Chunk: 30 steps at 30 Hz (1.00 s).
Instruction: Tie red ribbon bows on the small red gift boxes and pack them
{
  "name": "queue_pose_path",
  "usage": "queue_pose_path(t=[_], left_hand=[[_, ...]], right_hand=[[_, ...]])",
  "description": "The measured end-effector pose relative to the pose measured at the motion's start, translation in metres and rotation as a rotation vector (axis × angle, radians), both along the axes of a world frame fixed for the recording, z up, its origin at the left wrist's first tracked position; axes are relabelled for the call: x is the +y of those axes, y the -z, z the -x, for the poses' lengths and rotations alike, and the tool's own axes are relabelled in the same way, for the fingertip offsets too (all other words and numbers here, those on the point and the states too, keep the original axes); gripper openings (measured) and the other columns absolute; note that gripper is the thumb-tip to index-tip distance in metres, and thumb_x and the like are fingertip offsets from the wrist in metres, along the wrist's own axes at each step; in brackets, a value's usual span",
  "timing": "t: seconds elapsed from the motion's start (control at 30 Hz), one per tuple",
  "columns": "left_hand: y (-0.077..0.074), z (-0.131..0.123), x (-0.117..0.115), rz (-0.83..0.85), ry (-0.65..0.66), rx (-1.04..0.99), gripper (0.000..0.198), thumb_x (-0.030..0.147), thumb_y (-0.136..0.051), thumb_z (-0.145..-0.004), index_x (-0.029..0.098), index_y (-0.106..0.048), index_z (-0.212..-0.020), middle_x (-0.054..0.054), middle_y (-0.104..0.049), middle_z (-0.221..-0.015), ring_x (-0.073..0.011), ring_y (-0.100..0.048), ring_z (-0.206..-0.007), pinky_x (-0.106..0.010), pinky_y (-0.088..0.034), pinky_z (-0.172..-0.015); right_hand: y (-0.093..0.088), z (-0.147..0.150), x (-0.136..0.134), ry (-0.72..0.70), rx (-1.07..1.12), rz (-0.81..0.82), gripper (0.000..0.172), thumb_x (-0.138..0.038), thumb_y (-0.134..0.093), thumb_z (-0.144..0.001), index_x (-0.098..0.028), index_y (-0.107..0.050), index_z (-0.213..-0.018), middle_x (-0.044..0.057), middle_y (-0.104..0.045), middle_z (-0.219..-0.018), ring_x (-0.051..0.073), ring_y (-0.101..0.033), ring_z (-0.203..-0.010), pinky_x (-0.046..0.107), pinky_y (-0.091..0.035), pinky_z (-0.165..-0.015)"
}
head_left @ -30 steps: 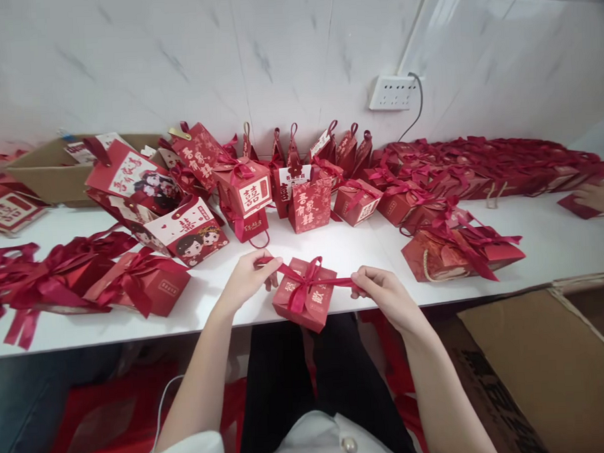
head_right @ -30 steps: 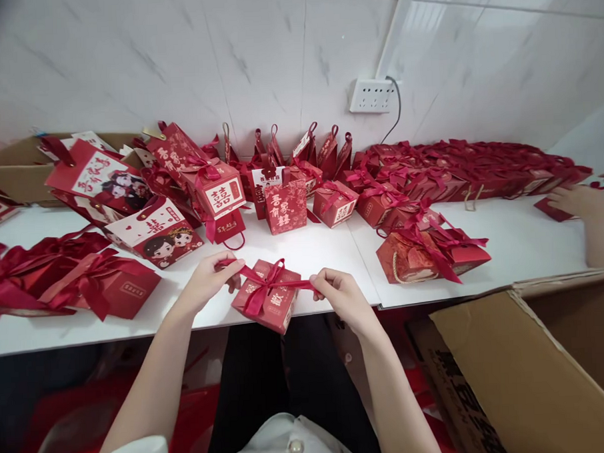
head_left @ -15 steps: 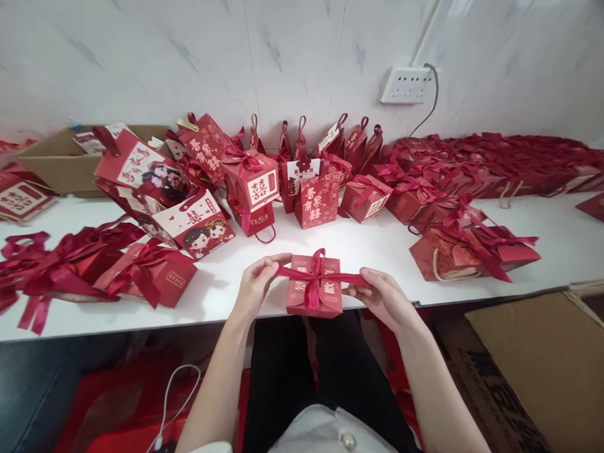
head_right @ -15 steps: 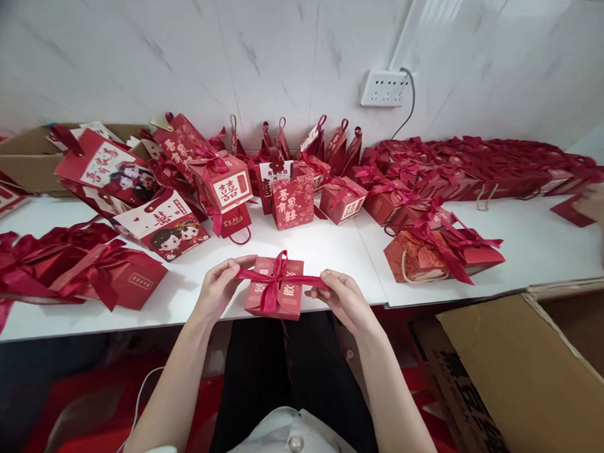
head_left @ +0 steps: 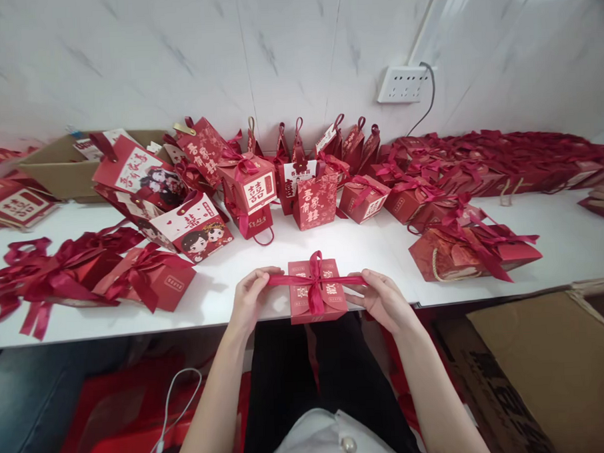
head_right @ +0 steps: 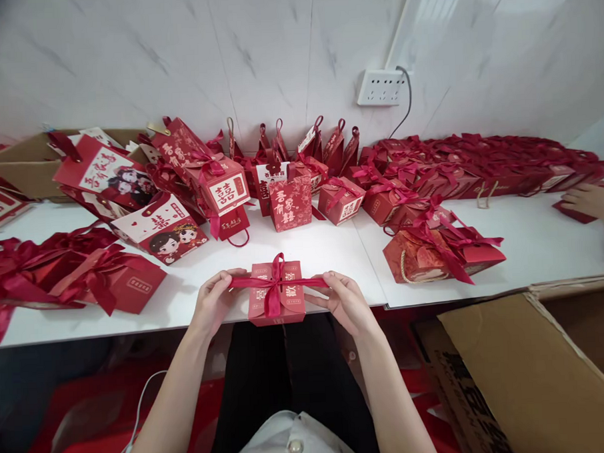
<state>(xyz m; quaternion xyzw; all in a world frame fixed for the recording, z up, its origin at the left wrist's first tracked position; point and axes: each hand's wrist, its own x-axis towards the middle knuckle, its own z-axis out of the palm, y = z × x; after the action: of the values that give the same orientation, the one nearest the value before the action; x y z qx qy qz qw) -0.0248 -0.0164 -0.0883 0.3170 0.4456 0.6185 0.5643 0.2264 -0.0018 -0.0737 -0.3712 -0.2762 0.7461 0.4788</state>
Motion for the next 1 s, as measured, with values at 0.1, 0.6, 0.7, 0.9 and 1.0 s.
queue_pose_path(t=[0.1,0.6,0.7,0.9,1.0], left_hand=[[0.004,0.003,-0.001,0.013,-0.013,-0.008,0.025,0.035,-0.075,-0.066,0.016,-0.061,-0.058,-0.004,-0.069,-0.088,-0.0161,-0.06,-0.084,-0.025,-0.046,-0.075],[0.008,0.008,-0.002,0.015,-0.015,-0.054,0.027,0.033,-0.079,-0.059,0.015,-0.06,-0.054,-0.002,-0.063,-0.079,-0.0138,-0.057,-0.074,-0.026,-0.047,-0.07],[0.009,0.009,-0.002,0.008,-0.021,-0.058,0.028,0.033,-0.08,-0.057,0.015,-0.058,-0.053,-0.002,-0.062,-0.077,-0.0132,-0.055,-0.073,-0.025,-0.046,-0.07],[0.008,0.01,-0.001,-0.008,-0.037,-0.063,0.03,0.032,-0.08,-0.055,0.015,-0.057,-0.05,-0.002,-0.06,-0.074,-0.0124,-0.053,-0.07,-0.025,-0.045,-0.067],[0.006,0.01,-0.001,-0.01,-0.052,-0.067,0.031,0.033,-0.08,-0.054,0.015,-0.056,-0.05,-0.002,-0.059,-0.073,-0.0122,-0.052,-0.068,-0.026,-0.045,-0.066]], right_hand=[[-0.001,0.0,0.0,0.009,0.002,0.013,0.019,-0.034,-0.077,-0.068,-0.017,-0.068,-0.069,0.003,-0.072,-0.083,0.021,-0.069,-0.084,0.04,-0.055,-0.081],[0.004,-0.002,0.0,-0.01,-0.005,0.015,0.018,-0.034,-0.077,-0.069,-0.018,-0.069,-0.069,0.003,-0.072,-0.082,0.022,-0.069,-0.084,0.044,-0.052,-0.087],[0.006,-0.003,0.0,-0.012,-0.024,0.016,0.019,-0.035,-0.077,-0.069,-0.018,-0.07,-0.071,0.004,-0.073,-0.082,0.024,-0.069,-0.088,0.047,-0.05,-0.09],[0.01,-0.012,0.001,0.023,-0.037,0.017,0.018,-0.034,-0.078,-0.067,-0.018,-0.07,-0.071,0.005,-0.073,-0.085,0.026,-0.068,-0.092,0.049,-0.05,-0.09],[0.012,-0.019,0.002,0.085,-0.038,0.019,0.018,-0.033,-0.08,-0.064,-0.019,-0.069,-0.068,0.003,-0.072,-0.083,0.024,-0.068,-0.087,0.049,-0.053,-0.086]])
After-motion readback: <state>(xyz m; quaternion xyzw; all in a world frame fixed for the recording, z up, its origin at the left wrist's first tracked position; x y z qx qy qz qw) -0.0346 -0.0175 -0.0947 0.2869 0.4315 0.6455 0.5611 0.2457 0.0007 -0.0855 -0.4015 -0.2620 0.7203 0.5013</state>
